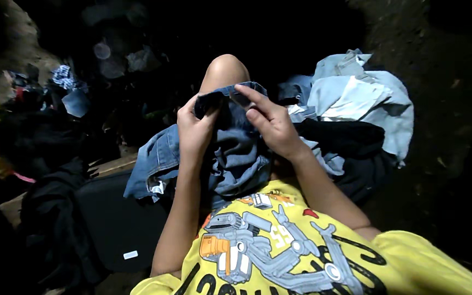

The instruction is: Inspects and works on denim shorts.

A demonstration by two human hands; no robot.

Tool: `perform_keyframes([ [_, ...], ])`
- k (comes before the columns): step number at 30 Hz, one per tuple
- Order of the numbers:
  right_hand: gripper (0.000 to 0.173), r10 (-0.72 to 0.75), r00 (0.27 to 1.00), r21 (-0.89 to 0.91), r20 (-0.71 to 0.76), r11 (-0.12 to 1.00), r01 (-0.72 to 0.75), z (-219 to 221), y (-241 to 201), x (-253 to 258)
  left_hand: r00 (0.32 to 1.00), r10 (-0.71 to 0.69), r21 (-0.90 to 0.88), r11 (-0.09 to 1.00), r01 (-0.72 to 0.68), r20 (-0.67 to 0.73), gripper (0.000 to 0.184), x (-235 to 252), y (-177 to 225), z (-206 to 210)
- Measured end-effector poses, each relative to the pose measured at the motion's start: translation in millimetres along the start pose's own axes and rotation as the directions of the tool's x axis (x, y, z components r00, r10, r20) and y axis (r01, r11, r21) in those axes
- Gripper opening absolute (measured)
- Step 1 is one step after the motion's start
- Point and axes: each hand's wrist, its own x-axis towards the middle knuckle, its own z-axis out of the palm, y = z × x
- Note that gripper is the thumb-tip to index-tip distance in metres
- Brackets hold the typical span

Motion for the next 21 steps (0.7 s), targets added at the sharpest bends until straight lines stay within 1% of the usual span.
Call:
perform_keyframes([
  [2,0.046,-0.023,0.999,-0.094,-0.034,0.995,0.02,10,7,-3,0.999,-0.043,-0.04,0.998,0.042,-0.021,0.008,1,0,1],
  [6,0.048,-0.048,0.996,-0.168,-0.075,0.985,0.034,22,10,-2,1.0,-0.029,-0.033,0.999,0.029,0.003,0.008,1,-3,2],
  [9,0.044,-0.069,0.993,-0.213,-0.092,0.976,0.048,23,10,4,0.999,0.007,0.061,0.998,-0.009,0.033,0.006,2,-5,1],
  [11,0.04,-0.075,0.988,-0.199,-0.132,0.979,0.048,26,14,9,0.997,0.023,0.127,0.991,-0.031,0.067,0.009,3,-5,-1],
  [12,0.039,-0.063,0.986,-0.158,-0.152,0.987,0.039,26,15,11,0.997,0.02,0.141,0.989,-0.03,0.076,0.009,4,-5,-2],
  [14,0.038,-0.002,0.99,0.003,-0.142,1.0,0.002,26,15,12,0.997,0.014,0.14,0.99,-0.024,0.078,0.009,6,-5,-2],
  [16,0.038,0.057,0.995,0.198,-0.086,0.979,-0.039,22,15,15,0.996,0.013,0.123,0.992,-0.023,0.083,0.009,6,-6,-3],
  [18,0.038,0.082,0.996,0.343,-0.018,0.937,-0.071,18,12,17,0.995,0.02,0.096,0.995,-0.029,0.094,0.01,8,-8,-5],
  [19,0.039,0.083,0.996,0.389,0.023,0.917,-0.085,15,12,17,0.995,0.013,0.079,0.997,-0.02,0.095,0.01,8,-9,-6],
  [21,0.04,0.069,0.994,0.422,0.087,0.901,-0.099,8,13,17,0.997,-0.008,0.033,0.999,0.006,0.08,0.009,8,-8,-6],
])
